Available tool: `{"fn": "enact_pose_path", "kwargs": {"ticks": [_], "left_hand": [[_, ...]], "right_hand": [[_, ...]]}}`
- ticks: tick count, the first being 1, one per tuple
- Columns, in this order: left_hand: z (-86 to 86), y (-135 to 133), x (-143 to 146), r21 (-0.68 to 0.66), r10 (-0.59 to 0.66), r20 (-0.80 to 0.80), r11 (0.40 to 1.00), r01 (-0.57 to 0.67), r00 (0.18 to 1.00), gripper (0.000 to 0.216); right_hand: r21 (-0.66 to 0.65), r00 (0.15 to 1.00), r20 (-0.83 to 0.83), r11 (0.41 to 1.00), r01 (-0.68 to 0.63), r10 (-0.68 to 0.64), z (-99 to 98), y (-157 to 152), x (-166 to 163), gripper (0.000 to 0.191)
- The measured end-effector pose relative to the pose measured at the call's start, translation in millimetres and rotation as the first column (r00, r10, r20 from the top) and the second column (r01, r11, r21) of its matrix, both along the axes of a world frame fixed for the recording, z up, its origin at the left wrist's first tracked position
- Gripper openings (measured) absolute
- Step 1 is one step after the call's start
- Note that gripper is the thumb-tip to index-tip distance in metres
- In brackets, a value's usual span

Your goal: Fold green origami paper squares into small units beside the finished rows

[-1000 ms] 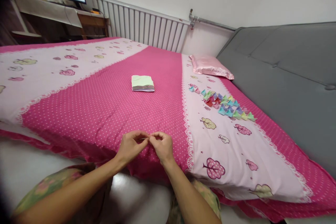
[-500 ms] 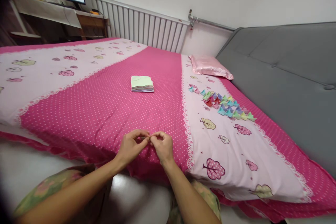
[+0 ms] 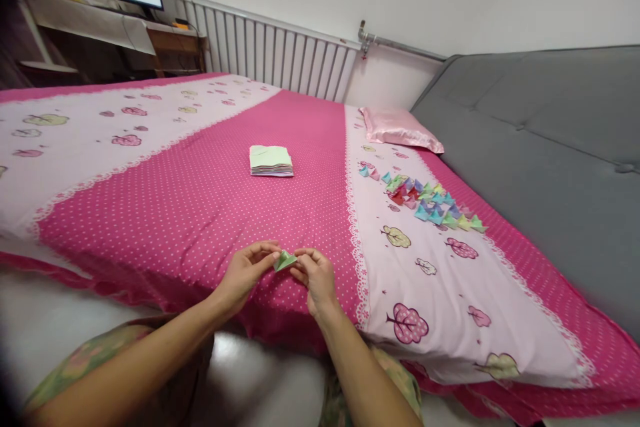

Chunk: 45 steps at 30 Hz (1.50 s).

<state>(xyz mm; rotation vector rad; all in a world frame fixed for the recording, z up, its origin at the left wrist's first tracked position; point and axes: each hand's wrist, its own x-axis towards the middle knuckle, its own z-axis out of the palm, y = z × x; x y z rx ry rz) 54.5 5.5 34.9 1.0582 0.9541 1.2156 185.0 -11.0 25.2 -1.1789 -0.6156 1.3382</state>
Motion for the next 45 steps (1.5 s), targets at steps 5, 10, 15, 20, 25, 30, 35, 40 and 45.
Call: {"fn": "enact_pose_path", "kwargs": {"ticks": [5,10,15,20,25,30,35,40,45], "left_hand": [[-1.2,1,-2,-0.064,-0.020,0.088,0.998,0.026,0.996,0.017],[1.0,2,-3,-0.122,0.016,0.102,0.993,-0.004,0.995,0.022],[1.9,1,-3,-0.096,0.012,0.095,0.995,-0.002,0.995,0.020],[-3.8,0,0,-0.059,0.004,0.054,0.998,-0.001,0.999,0.018],[-6.9,1,1,-0.067,0.033,0.035,0.997,-0.031,0.999,0.014],[-6.4,1,1,-0.070,0.069,0.037,0.995,-0.066,0.997,0.010],[-5.2,0,0,-0.037,0.073,0.007,0.997,-0.073,0.997,0.009],[-3.8,-1,0,-0.017,0.058,0.014,0.998,-0.058,0.998,0.009],[-5.1,-1,0,0.003,0.036,0.035,0.999,-0.036,0.999,0.008]], "right_hand": [[0.001,1.000,0.008,1.000,-0.014,0.014,3.7,-1,0,0.016],[0.021,0.999,0.039,0.999,-0.033,0.033,4.9,-1,0,0.019],[0.063,0.998,0.057,0.998,-0.021,0.017,4.8,-2,-1,0.019],[0.127,0.994,0.106,0.992,-0.025,0.012,6.5,-3,-2,0.013],[0.238,0.982,0.186,0.970,-0.054,0.009,6.6,-4,-3,0.007],[0.361,0.866,0.498,0.918,-0.162,-0.044,5.9,-6,-2,0.011],[0.438,0.590,0.780,0.855,-0.278,-0.208,10.3,-12,-3,0.023],[0.410,0.383,0.883,0.844,-0.344,-0.273,5.5,-15,-7,0.027],[0.331,0.250,0.936,0.857,-0.396,-0.247,0.2,-15,-10,0.030]]}}
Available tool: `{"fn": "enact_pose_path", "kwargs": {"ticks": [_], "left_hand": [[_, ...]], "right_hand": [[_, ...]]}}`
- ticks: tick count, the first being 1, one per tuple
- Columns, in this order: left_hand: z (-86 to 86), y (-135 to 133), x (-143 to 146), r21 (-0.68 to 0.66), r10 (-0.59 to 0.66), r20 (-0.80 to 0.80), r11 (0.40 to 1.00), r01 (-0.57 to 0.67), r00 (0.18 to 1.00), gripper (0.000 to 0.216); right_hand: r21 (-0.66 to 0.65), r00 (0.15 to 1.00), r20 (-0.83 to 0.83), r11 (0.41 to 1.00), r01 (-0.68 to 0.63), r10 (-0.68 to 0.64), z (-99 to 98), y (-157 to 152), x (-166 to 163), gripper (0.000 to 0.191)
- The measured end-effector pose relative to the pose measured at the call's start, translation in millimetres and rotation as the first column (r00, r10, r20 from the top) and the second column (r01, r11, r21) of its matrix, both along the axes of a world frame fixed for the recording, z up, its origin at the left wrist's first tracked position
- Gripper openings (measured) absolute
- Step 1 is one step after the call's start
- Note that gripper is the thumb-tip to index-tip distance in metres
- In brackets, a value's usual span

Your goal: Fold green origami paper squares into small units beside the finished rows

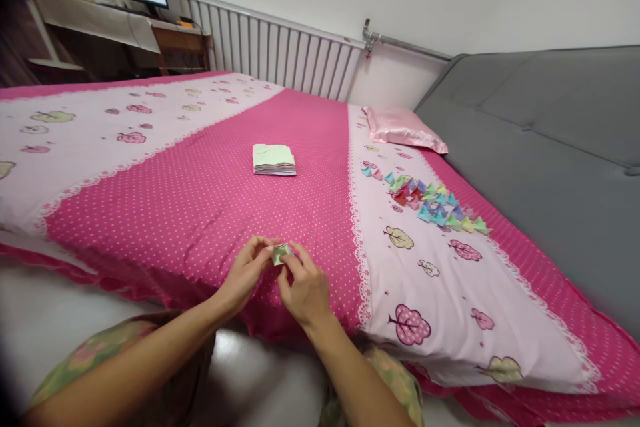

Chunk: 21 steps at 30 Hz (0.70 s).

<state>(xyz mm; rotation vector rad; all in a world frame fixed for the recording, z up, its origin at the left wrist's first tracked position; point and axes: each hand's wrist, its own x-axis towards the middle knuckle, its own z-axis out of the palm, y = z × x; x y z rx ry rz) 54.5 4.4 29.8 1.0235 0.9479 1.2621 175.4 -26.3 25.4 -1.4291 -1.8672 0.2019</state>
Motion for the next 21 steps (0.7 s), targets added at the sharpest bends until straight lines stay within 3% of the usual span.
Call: {"fn": "enact_pose_path", "kwargs": {"ticks": [5,14,21], "left_hand": [[-0.4,0.8,-1.1,-0.021,-0.005,-0.006,1.000,0.004,1.000,0.007],[0.1,3.5,-2.2,-0.043,0.006,-0.011,0.999,-0.006,1.000,0.008],[0.6,2.3,-4.0,0.006,-0.017,-0.022,1.000,0.018,1.000,0.005]], "right_hand": [[-0.007,1.000,-0.011,1.000,0.005,-0.005,0.3,0.8,2.0,0.030],[0.090,0.981,-0.189,0.996,-0.030,0.046,7.1,-0.8,3.1,0.021],[0.099,0.965,-0.262,0.994,0.044,-0.016,4.3,0.4,1.9,0.011]]}}
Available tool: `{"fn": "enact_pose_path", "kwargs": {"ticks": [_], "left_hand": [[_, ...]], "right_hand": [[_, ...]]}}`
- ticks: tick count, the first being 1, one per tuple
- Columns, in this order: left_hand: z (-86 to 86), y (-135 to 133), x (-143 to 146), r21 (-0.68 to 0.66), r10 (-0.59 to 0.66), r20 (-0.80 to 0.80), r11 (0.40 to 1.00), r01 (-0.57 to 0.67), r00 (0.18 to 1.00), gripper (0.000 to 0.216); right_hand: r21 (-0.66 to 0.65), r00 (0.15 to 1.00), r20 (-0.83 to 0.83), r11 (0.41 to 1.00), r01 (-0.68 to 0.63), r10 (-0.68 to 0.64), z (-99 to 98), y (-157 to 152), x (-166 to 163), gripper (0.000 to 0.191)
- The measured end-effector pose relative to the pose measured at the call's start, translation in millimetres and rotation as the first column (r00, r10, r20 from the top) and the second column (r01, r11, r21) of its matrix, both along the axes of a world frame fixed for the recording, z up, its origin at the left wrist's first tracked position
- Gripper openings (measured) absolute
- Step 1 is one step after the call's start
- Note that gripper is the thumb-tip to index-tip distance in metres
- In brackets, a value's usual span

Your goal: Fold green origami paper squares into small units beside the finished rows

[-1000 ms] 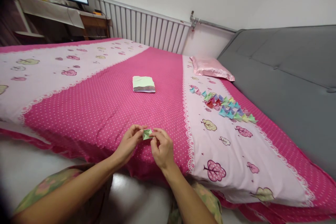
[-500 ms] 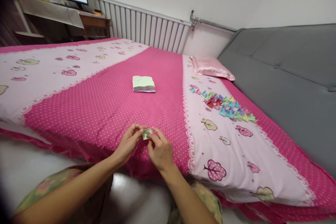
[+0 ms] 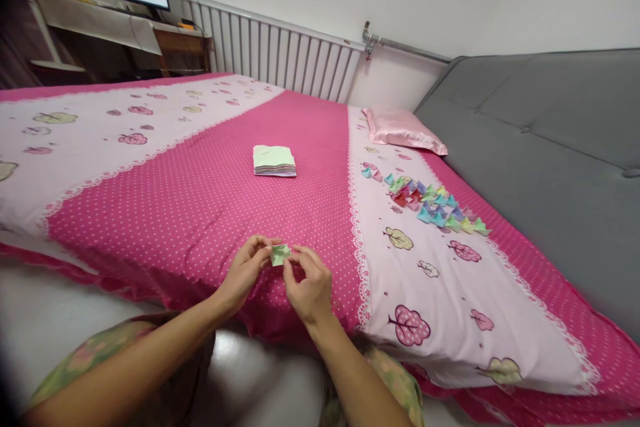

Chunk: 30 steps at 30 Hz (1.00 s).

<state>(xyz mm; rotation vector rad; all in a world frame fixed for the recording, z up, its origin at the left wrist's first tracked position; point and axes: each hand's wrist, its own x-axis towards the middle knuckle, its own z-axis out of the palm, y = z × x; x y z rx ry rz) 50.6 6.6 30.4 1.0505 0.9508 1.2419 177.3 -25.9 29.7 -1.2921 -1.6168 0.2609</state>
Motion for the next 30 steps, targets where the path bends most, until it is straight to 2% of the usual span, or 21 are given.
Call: {"fn": "enact_pose_path", "kwargs": {"ticks": [2,7,10,20,30], "left_hand": [[1.3,-0.5,0.2,0.024,-0.009,-0.016,1.000,0.009,1.000,0.005],[3.4,-1.0,-0.1,0.114,-0.048,-0.055,0.992,0.054,0.997,0.007],[2.7,-1.6,-1.5,0.141,-0.058,-0.083,0.988,0.070,0.995,0.007],[4.3,-3.5,-1.3,0.189,-0.086,-0.124,0.976,0.108,0.989,0.006],[5.0,-5.4,-3.0,0.198,-0.141,-0.136,0.966,0.167,0.981,0.005]], "right_hand": [[-0.030,0.999,-0.039,1.000,0.000,-0.001,-0.9,-0.5,-2.5,0.010],[-0.175,0.959,-0.277,0.984,0.015,-0.064,-1.7,0.4,-6.3,0.017],[-0.217,0.942,-0.325,0.976,0.011,-0.083,-2.0,1.9,-5.3,0.014],[-0.086,0.990,-0.123,0.995,0.059,-0.069,-3.0,1.8,-1.1,0.012],[-0.070,0.995,-0.076,0.995,0.065,-0.070,-1.0,2.1,0.1,0.009]]}}
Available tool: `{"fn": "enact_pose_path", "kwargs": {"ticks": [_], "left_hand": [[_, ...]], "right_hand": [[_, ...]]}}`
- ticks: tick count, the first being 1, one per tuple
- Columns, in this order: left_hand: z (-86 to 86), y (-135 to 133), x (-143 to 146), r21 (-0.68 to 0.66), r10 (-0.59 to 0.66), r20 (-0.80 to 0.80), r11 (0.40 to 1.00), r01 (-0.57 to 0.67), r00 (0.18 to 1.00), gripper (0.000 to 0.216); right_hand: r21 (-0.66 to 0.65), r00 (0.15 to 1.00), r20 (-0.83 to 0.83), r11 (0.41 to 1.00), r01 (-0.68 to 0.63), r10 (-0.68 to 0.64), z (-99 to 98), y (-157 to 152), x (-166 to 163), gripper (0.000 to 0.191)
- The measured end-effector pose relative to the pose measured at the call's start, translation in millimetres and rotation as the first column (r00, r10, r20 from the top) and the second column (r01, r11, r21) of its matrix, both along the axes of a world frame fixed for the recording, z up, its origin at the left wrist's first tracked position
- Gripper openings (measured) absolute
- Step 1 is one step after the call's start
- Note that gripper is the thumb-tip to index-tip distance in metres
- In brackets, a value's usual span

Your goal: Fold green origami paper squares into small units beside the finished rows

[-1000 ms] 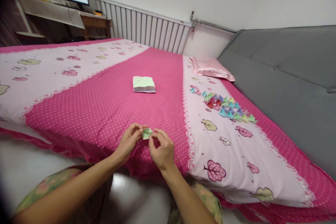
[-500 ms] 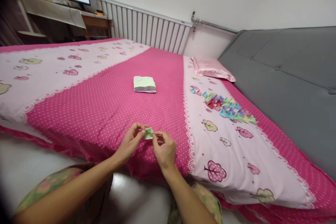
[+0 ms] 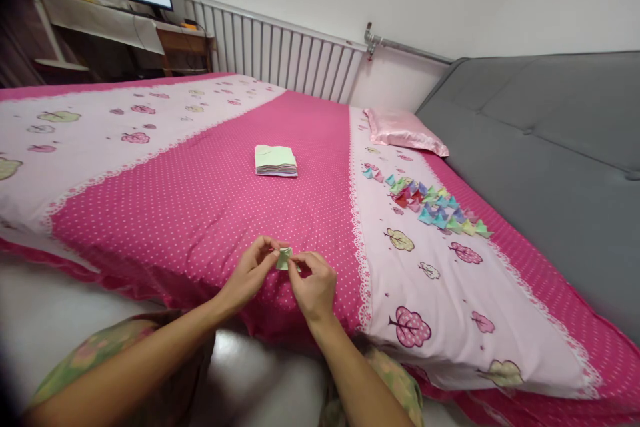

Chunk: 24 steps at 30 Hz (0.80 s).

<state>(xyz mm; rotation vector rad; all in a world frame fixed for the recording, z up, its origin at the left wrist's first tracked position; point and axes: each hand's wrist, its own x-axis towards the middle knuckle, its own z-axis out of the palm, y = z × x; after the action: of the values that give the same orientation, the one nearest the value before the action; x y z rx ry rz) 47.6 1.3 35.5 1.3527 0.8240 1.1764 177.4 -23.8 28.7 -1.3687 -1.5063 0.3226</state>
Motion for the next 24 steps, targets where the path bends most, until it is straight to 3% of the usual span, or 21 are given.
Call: {"fn": "enact_pose_path", "kwargs": {"ticks": [10,24], "left_hand": [[-0.6,0.6,-0.1,-0.011,0.003,-0.015,1.000,-0.004,1.000,0.007],[-5.9,3.1,-1.4,-0.059,0.014,-0.014,0.998,-0.015,1.000,0.016]], "right_hand": [[-0.116,0.982,-0.190,0.993,-0.035,0.012,-0.6,1.5,-0.6,0.017],[-0.022,0.986,0.163,0.999,-0.024,0.027,2.1,0.5,0.4,0.012]]}}
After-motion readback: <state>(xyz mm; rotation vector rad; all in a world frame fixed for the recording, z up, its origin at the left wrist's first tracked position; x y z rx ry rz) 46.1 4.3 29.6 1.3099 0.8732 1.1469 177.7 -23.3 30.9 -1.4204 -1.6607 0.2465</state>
